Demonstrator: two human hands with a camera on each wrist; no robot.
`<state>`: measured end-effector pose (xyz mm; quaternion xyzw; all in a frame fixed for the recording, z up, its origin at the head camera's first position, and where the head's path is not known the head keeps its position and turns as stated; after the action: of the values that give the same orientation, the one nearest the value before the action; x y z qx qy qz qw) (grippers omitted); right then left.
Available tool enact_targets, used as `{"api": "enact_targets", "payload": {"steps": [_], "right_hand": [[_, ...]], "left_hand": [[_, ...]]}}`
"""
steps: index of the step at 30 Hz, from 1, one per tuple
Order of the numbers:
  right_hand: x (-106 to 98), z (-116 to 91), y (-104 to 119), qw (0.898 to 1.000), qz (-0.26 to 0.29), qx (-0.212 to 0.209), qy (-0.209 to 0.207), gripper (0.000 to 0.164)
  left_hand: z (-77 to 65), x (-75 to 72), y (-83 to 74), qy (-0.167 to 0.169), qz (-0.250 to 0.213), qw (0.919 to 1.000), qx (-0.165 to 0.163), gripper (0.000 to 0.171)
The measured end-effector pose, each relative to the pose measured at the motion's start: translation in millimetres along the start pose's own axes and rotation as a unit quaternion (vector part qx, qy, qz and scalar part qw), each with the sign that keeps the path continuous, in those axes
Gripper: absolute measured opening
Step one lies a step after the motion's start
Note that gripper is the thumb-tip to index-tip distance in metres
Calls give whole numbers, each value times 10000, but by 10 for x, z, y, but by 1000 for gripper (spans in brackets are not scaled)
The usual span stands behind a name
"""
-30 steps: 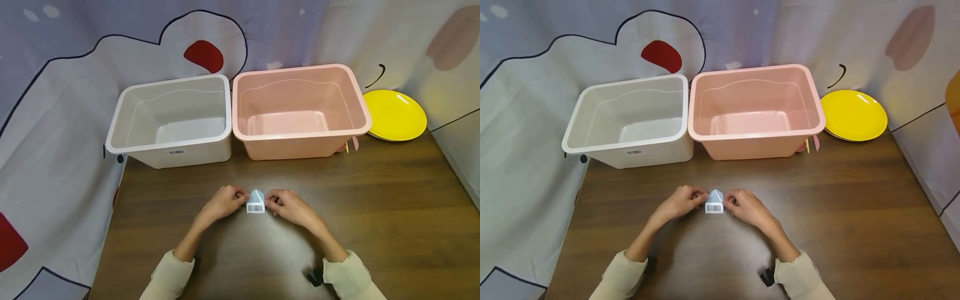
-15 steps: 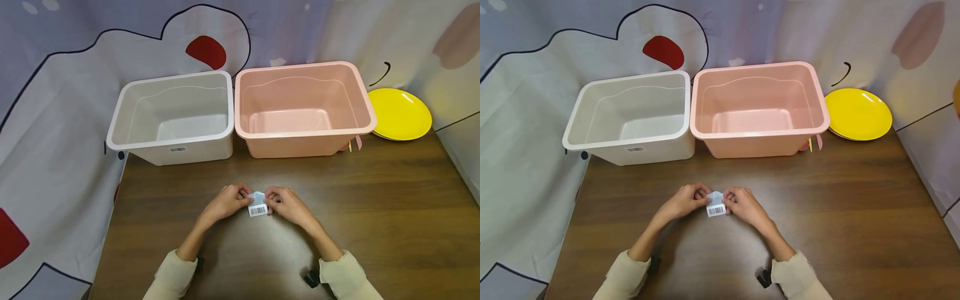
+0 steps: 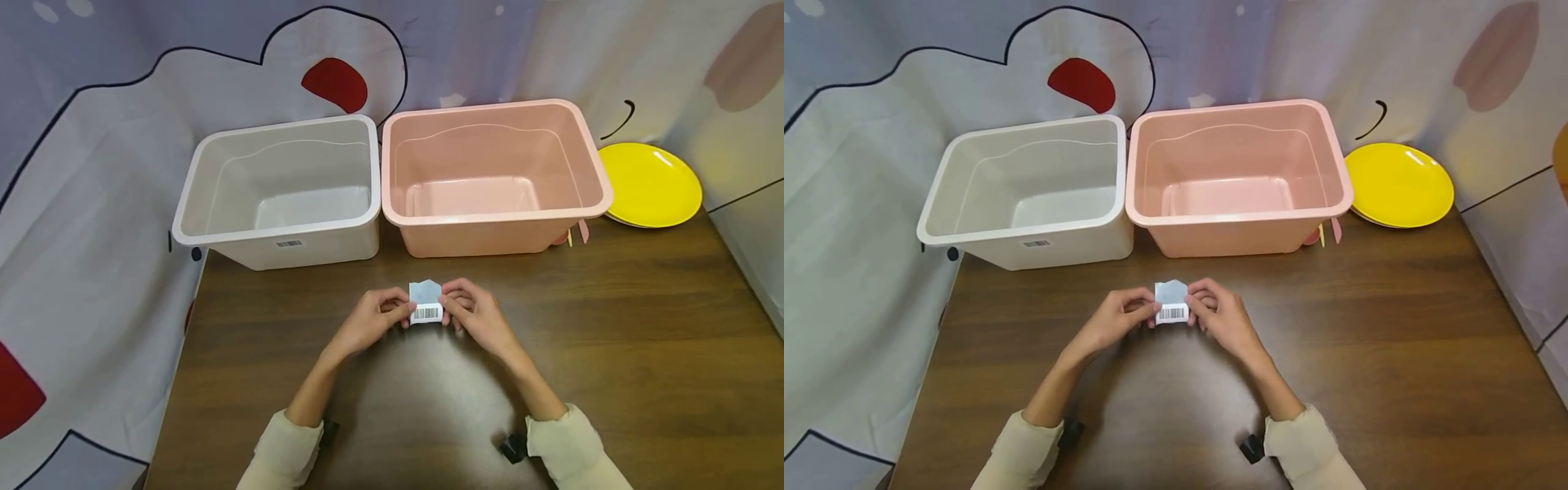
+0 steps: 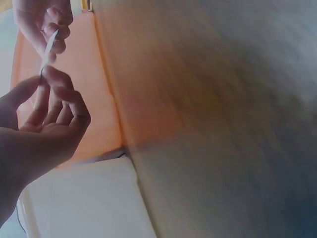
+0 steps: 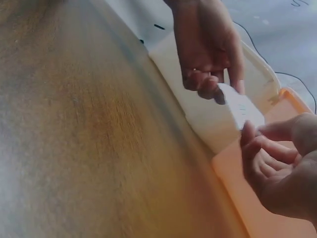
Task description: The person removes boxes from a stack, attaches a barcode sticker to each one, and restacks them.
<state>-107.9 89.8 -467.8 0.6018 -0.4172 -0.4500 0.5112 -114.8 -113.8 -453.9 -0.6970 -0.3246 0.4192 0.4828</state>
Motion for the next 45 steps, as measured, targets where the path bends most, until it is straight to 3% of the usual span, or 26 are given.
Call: {"api": "enact_targets", "payload": {"steps": [5,9,14,19,34,45], "right_hand": [[-61,-48,145,9908,-361,-1118,-671,28],[-58,-108,286,9662,-963,-2165,-1016,32],[30,-147,397,9380,-1556,-2982,-834,30],[92,-146,422,9319,-1749,-3086,-753,29],[136,-147,386,9402,-1756,-2825,-727,26],[161,-146,360,9396,-1797,-2842,-648,26]], "left_hand": [[2,-42,-84,-495,-172,9986,58,13],[1,-70,-126,-657,-230,9976,48,12],[4,-49,-140,-517,-346,9980,46,12],[12,-25,-144,-404,-474,9980,125,14],[2,5,-148,-285,-641,9974,161,19],[15,2,-126,-188,-852,9960,185,17]]}}
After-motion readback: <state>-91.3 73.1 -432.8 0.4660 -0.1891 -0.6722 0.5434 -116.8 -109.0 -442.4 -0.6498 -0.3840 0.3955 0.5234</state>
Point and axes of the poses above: each hand's wrist, its own z-axis towards the middle knuckle, its own x-axis out of the palm, y = z × x, the point moved 5 cm from there along z, towards the middle knuckle, and after that the axes turned 1 degree about z, right-handed, at the moved point
